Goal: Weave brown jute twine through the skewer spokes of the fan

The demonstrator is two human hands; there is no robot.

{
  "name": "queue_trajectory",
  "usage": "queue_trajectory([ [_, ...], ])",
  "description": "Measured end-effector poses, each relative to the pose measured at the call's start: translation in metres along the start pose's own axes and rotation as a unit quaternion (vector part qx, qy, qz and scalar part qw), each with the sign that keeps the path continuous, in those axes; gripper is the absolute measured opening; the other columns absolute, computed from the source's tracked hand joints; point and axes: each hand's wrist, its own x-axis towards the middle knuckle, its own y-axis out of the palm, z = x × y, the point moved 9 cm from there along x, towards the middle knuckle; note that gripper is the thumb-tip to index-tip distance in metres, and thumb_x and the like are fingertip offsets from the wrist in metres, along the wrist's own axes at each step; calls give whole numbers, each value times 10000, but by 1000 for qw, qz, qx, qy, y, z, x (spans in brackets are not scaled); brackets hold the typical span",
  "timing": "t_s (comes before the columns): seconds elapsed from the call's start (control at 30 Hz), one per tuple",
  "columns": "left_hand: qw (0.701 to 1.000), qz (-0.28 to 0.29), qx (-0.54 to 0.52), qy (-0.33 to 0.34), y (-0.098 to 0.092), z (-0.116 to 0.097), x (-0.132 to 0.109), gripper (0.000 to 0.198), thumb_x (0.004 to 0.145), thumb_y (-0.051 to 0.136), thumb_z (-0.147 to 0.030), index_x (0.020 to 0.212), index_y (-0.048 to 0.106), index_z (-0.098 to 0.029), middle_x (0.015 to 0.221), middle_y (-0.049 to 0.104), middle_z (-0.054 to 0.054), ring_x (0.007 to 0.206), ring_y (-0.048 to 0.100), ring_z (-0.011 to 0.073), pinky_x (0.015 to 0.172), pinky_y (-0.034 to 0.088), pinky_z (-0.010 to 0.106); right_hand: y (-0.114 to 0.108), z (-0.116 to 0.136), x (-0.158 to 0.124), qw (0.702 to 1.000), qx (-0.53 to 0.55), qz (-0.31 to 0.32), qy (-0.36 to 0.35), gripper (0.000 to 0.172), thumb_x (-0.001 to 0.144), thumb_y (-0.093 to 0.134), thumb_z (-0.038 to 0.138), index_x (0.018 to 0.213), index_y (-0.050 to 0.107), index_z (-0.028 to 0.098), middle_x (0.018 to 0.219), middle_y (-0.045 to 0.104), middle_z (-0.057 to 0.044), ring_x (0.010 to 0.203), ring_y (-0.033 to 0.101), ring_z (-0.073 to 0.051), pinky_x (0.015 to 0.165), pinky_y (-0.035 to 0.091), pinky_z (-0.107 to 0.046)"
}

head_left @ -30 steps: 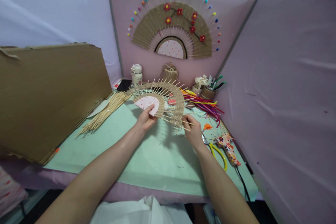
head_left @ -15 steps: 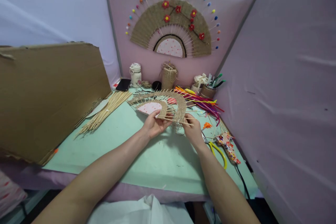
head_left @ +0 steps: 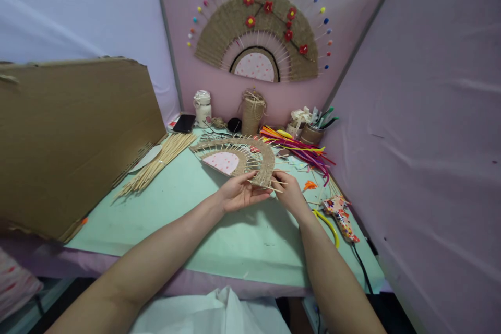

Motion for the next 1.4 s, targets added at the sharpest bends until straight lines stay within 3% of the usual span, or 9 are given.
queue_trajectory([
  [0.27, 999, -18, -28, 2, -4, 0, 0, 288, 903, 424, -219, 1099, 570, -65, 813, 701, 152, 726, 689, 196, 614, 522, 221, 0, 0, 1, 1000, -13, 10, -8, 228, 823, 459, 287, 741, 630, 161, 772, 649, -58, 715, 562, -162, 687, 429, -264],
  [0.37, 1000, -15, -19, 4, -5, -1, 0, 283, 894, 440, -214, 1093, 576, -66, 822, 701, 156, 733, 687, 197, 646, 521, 236, -7, -1, 2, 1000, -17, 8, -6, 232, 816, 483, 321, 772, 647, 162, 805, 656, -60, 727, 573, -161, 681, 433, -261],
  [0.53, 1000, -21, 1, 15, -6, -1, -1, 292, 891, 427, -204, 1103, 568, -62, 855, 702, 158, 744, 685, 195, 698, 514, 258, -30, -5, 3, 998, -52, -43, 11, 248, 808, 513, 379, 739, 619, 166, 639, 598, -14, 576, 500, -130, 570, 387, -240],
  [0.77, 999, -24, 14, 33, -5, -4, -2, 344, 892, 403, -182, 1196, 506, -61, 870, 708, 157, 818, 686, 210, 757, 514, 288, -35, -9, 3, 997, -68, -19, 21, 249, 794, 532, 393, 707, 599, 169, 608, 546, 3, 563, 459, -120, 545, 352, -239],
  [0.93, 998, -3, 21, 51, -2, -5, 0, 287, 892, 399, -176, 1122, 537, -73, 905, 706, 163, 885, 677, 228, 807, 510, 309, -44, -13, 3, 998, -57, -23, 25, 240, 781, 559, 398, 727, 599, 168, 638, 566, -2, 590, 475, -125, 566, 371, -244],
  [1.13, 999, -11, 13, 51, -7, -2, 2, 272, 886, 401, -158, 1099, 539, -62, 884, 708, 167, 844, 686, 214, 784, 520, 300, -49, -2, 4, 996, -79, -35, -37, 192, 825, 514, 328, 831, 628, 174, 800, 635, -48, 726, 557, -158, 673, 419, -277],
  [1.27, 998, -16, 20, 49, -9, -2, 3, 311, 869, 431, -152, 1159, 506, -69, 912, 707, 148, 863, 682, 218, 799, 516, 313, -58, 15, 1, 983, -125, -93, -96, 160, 819, 556, 320, 761, 619, 185, 746, 614, -35, 690, 539, -150, 653, 409, -275],
  [1.4, 998, -29, 25, 46, -10, -1, 2, 358, 858, 436, -141, 1207, 472, -66, 903, 708, 150, 852, 684, 220, 793, 514, 317, -65, 18, -1, 975, -152, -126, -105, 158, 820, 571, 321, 741, 599, 186, 709, 579, -21, 656, 514, -142, 625, 395, -269],
])
